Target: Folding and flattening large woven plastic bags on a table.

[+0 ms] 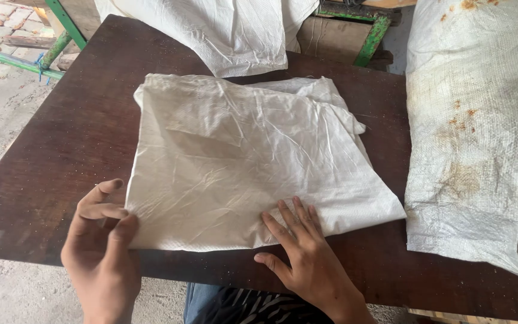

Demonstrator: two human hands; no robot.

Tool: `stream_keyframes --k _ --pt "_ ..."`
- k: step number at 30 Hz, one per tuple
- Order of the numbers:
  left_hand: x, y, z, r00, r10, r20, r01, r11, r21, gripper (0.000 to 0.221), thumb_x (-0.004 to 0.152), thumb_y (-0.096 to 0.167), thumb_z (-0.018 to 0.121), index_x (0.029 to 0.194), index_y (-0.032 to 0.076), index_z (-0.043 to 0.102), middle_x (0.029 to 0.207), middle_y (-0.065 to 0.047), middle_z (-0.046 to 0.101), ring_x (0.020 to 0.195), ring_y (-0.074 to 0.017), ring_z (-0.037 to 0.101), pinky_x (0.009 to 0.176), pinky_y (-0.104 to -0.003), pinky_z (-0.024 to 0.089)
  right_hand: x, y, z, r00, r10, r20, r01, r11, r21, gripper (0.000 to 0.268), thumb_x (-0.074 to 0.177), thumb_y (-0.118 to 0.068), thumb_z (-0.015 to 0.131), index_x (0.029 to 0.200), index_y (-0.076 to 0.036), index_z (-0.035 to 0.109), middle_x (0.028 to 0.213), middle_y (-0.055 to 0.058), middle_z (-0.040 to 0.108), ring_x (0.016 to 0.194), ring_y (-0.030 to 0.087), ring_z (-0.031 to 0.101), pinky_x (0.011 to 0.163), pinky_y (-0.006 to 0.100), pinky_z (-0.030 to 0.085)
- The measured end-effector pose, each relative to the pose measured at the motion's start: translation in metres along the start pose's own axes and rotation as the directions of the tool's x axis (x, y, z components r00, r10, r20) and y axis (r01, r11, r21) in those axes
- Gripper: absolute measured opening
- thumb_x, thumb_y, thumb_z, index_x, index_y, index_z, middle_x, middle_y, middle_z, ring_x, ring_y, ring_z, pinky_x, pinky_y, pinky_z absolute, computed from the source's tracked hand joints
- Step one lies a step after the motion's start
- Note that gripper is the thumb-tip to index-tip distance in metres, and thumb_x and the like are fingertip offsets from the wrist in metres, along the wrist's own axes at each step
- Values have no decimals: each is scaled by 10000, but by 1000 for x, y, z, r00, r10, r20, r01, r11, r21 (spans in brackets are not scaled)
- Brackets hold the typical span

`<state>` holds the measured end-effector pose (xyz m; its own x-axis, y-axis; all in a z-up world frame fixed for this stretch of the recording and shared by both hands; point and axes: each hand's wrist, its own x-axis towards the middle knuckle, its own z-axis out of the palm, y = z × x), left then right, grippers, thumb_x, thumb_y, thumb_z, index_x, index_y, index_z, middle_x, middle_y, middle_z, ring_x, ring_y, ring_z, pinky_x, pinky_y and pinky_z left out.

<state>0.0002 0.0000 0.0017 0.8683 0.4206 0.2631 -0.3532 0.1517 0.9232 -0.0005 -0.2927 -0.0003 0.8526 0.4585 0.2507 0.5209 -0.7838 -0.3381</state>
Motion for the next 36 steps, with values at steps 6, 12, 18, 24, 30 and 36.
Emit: stream_keyframes --k 6,12,18,24,30,36 --pt "-4 -5 -6 1000 12 19 -13 1000 27 78 964 -75 573 1014 -27 610 1444 -191 566 1186 -159 618 944 -278 524 2 1 1 1000 11 27 -10 1000 -23 489 990 -347 599 1415 -105 600 1492 301 478 1444 539 315 1141 656 269" --pt "2 12 -9 954 177 243 -252 912 325 393 842 131 756 1146 -44 579 1461 -173 453 1375 -260 560 1161 -434 504 1 6 8 1000 8 14 -7 999 -47 438 993 -268 591 1416 -157 617 1482 274 502 1438 524 338 1140 660 280" --pt "14 0 -39 874 81 478 -440 549 711 558 552 225 891 1072 93 739 1514 -166 473 1312 -336 583 979 -432 558 3 3 4 1000 16 14 -15 999 -31 443 986 -252 605 1415 -143 616 1475 284 502 1437 532 332 1136 664 286" --pt "19 1 -46 920 -34 391 -328 478 815 285 662 9 828 885 185 839 1391 -32 632 1128 -205 717 911 -359 611 3 2 5 999 26 -21 -26 999 -27 427 964 -255 632 1378 -153 652 1485 241 514 1436 488 365 1153 628 287" --pt "20 4 -35 956 4 293 -232 622 748 277 704 -61 790 935 92 787 1442 -97 594 1228 -257 669 943 -378 598 6 2 3 999 -21 -46 19 999 -26 403 983 -285 618 1367 -172 666 1493 201 535 1436 442 403 1153 579 339" --pt "15 4 -14 920 164 357 -323 834 448 328 711 -154 616 975 27 686 1537 -200 439 1444 -336 514 1124 -451 480 5 3 2 999 -24 -40 23 1000 -11 437 984 -321 635 1353 -88 650 1471 197 559 1444 454 393 1156 592 326"
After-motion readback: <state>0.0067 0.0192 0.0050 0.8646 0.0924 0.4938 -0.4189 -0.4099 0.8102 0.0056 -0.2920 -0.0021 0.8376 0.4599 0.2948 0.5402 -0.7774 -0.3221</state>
